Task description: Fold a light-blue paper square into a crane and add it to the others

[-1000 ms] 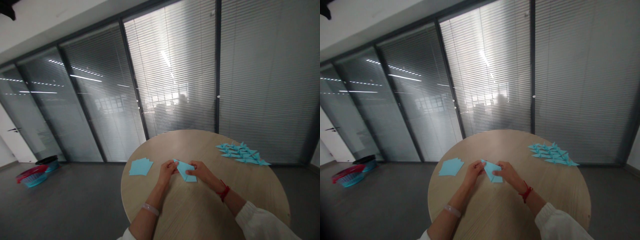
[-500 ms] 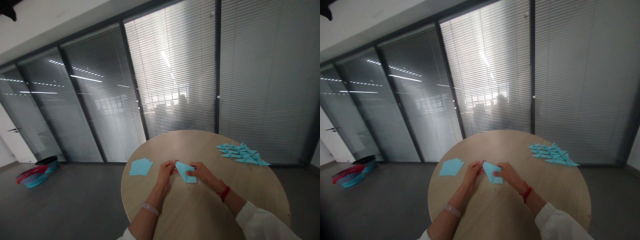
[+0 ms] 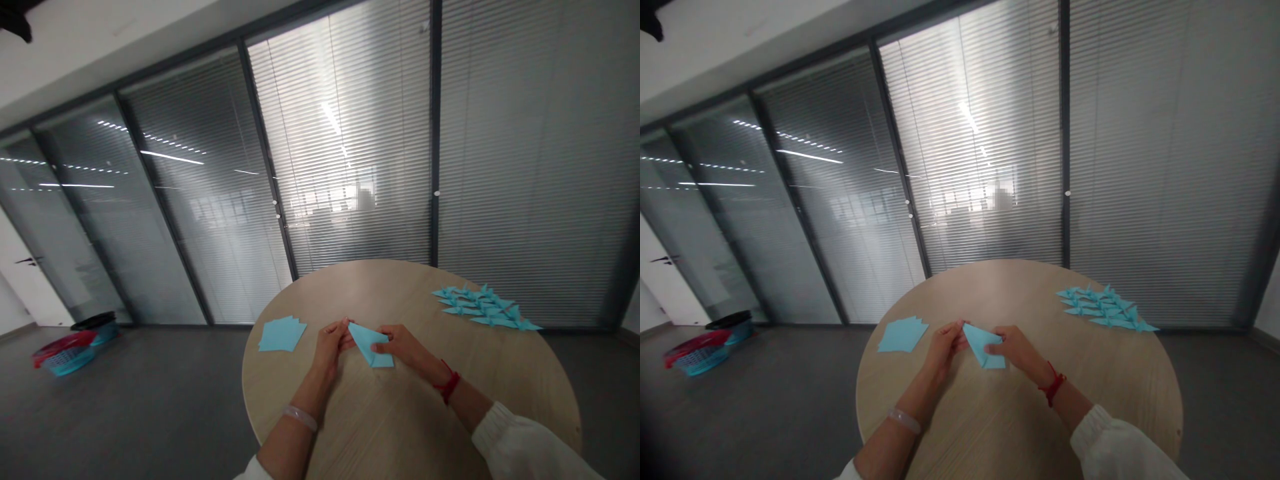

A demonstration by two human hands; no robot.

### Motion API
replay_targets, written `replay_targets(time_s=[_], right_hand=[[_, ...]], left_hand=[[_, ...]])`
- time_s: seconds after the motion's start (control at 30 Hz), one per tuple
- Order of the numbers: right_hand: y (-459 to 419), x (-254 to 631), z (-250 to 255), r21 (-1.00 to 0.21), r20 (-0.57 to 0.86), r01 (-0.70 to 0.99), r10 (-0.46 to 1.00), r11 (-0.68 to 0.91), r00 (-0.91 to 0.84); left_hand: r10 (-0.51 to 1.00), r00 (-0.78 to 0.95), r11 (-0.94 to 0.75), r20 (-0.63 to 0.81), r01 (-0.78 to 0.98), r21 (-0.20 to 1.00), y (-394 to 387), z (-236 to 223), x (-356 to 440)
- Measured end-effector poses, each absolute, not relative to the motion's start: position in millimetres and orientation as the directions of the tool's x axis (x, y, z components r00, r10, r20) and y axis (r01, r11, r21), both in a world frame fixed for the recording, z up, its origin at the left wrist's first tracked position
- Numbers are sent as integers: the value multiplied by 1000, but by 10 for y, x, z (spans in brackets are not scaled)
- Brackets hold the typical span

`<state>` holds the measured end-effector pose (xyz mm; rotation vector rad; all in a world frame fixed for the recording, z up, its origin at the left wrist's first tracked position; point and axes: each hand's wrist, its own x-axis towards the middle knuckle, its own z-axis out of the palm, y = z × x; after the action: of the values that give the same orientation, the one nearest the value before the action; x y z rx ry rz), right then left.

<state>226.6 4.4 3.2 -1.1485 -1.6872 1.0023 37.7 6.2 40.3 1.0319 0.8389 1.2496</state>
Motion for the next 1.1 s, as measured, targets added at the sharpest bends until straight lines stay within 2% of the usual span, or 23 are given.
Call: replay_targets(time_s=[0.27,0.53,0.6,0.83,1.0,1.1], right_hand=[[7,2247,85,-909,213,305,946,284,-246],[-37,2200,167,-894,244,323,942,310,-229],[-33,2202,163,-893,248,329,946,307,-208],[2,2235,100,-915,235,296,958,274,-162],[0,2224,102,-927,230,267,962,263,-150],[-7,2225,113,-929,236,256,961,266,-142]], left_hand=[[997,55,-36,57,-328,944,62,410,395],[978,-134,-182,158,-188,965,68,411,408],[979,-118,-184,164,-190,964,69,412,400],[987,134,-63,86,-173,983,71,391,428],[983,67,-164,173,-122,979,76,367,447],[984,69,-154,164,-125,980,80,364,443]])
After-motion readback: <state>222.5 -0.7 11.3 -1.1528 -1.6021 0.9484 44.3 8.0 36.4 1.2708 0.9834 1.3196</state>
